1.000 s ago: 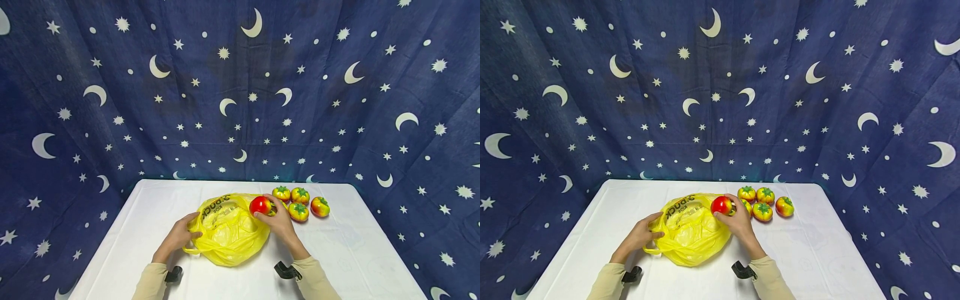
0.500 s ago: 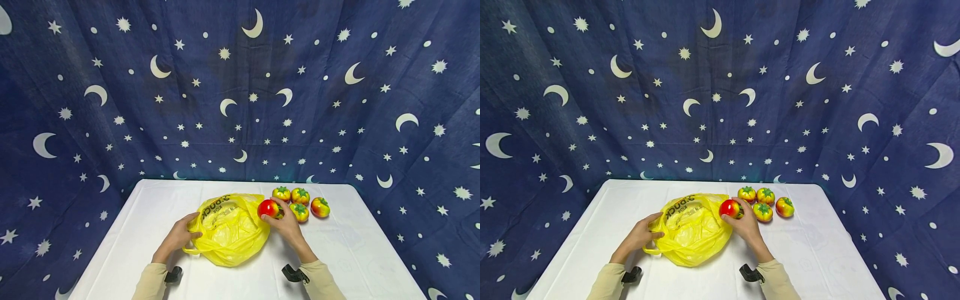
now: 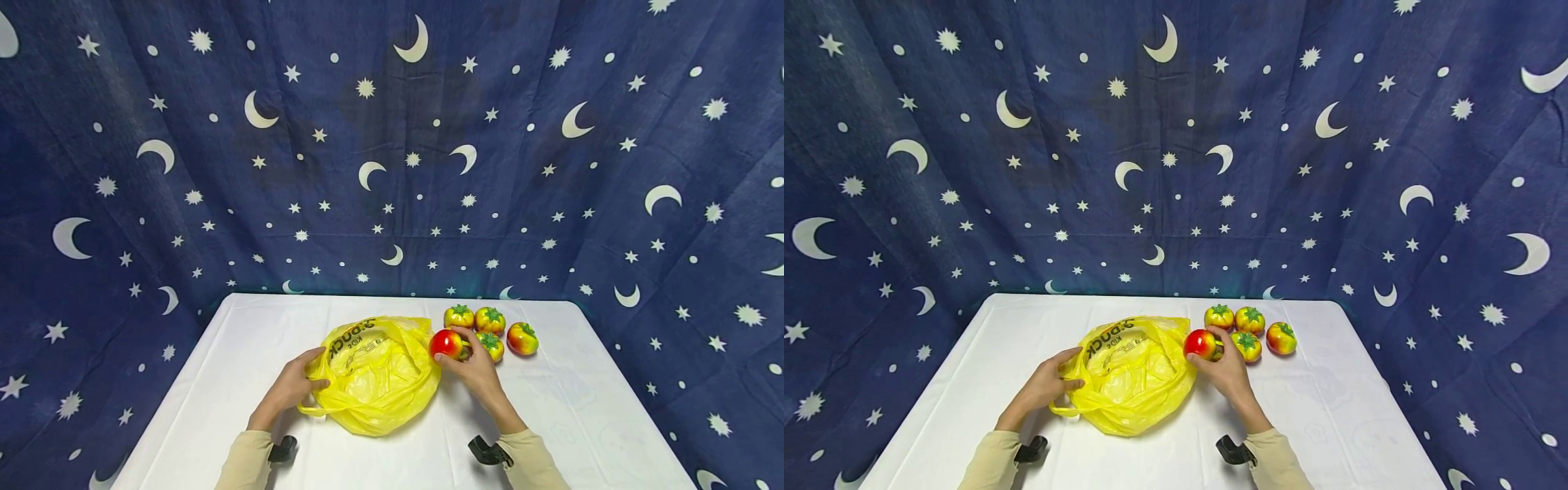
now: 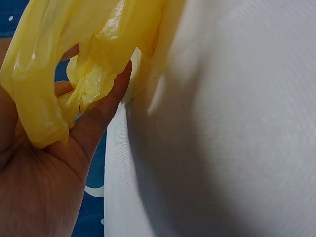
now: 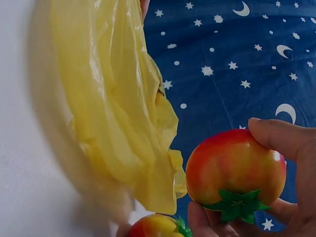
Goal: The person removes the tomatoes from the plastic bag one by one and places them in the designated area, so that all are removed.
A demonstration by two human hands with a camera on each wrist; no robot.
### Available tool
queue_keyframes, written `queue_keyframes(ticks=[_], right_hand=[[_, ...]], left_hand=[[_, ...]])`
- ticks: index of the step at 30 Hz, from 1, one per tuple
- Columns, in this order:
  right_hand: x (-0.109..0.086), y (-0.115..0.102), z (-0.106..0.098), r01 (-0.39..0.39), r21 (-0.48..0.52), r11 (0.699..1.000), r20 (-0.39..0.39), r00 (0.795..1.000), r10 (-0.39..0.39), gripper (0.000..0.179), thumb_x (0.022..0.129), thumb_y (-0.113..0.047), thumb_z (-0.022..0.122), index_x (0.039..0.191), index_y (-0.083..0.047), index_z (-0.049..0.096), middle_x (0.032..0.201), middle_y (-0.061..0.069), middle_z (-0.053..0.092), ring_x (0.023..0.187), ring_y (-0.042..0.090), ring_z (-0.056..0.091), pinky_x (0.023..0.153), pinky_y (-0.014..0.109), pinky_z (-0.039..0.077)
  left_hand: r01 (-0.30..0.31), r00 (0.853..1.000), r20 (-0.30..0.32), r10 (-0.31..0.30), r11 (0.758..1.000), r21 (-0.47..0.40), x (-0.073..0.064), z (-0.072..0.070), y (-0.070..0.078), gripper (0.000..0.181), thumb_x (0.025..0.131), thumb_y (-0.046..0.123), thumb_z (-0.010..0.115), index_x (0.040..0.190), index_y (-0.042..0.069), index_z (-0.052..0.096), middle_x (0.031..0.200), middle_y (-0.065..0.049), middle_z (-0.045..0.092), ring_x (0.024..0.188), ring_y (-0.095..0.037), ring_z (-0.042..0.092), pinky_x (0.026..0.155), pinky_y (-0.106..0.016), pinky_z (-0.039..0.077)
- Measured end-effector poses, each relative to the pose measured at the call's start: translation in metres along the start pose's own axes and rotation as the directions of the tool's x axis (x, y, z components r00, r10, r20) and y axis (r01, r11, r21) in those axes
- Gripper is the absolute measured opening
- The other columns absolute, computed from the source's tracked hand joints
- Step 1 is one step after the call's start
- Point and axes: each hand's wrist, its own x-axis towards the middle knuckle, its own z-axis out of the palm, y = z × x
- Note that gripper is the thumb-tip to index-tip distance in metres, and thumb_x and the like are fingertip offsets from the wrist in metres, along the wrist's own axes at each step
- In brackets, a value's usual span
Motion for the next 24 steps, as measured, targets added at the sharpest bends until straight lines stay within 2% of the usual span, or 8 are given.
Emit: queue_keyframes(ticks=[5,14,24], right_hand=[[-0.001,0.005,-0.005,-0.015,0.007,1.000,0.004,1.000,0.015,0.072,0.079,-0.031,0.082,0.141,-0.017,0.048,0.141,0.016,0.051,0.124,0.035,0.054,0.107,0.052,0.048],[-0.001,0.013,-0.011,-0.023,0.005,1.000,-0.019,1.000,0.023,0.069,0.079,-0.029,0.082,0.139,-0.017,0.051,0.137,0.018,0.055,0.123,0.037,0.055,0.098,0.044,0.053],[-0.004,0.019,-0.015,-0.030,-0.022,0.999,-0.025,0.999,0.029,0.073,0.078,-0.037,0.082,0.141,-0.017,0.051,0.143,0.019,0.051,0.130,0.041,0.050,0.106,0.056,0.046]], left_hand=[[0.009,1.000,0.000,-0.009,1.000,-0.007,0.000,0.001,-0.001,0.074,0.080,0.013,0.080,0.145,0.010,0.047,0.152,-0.017,0.044,0.143,-0.042,0.036,0.117,-0.060,0.029],[0.023,1.000,0.002,-0.023,1.000,-0.001,0.000,0.001,0.001,0.075,0.079,0.013,0.080,0.146,0.010,0.047,0.152,-0.017,0.044,0.142,-0.042,0.036,0.117,-0.060,0.029],[0.023,1.000,-0.001,-0.023,1.000,-0.007,0.000,0.002,0.000,0.074,0.080,0.014,0.080,0.146,0.010,0.047,0.152,-0.017,0.044,0.143,-0.042,0.036,0.117,-0.060,0.028]])
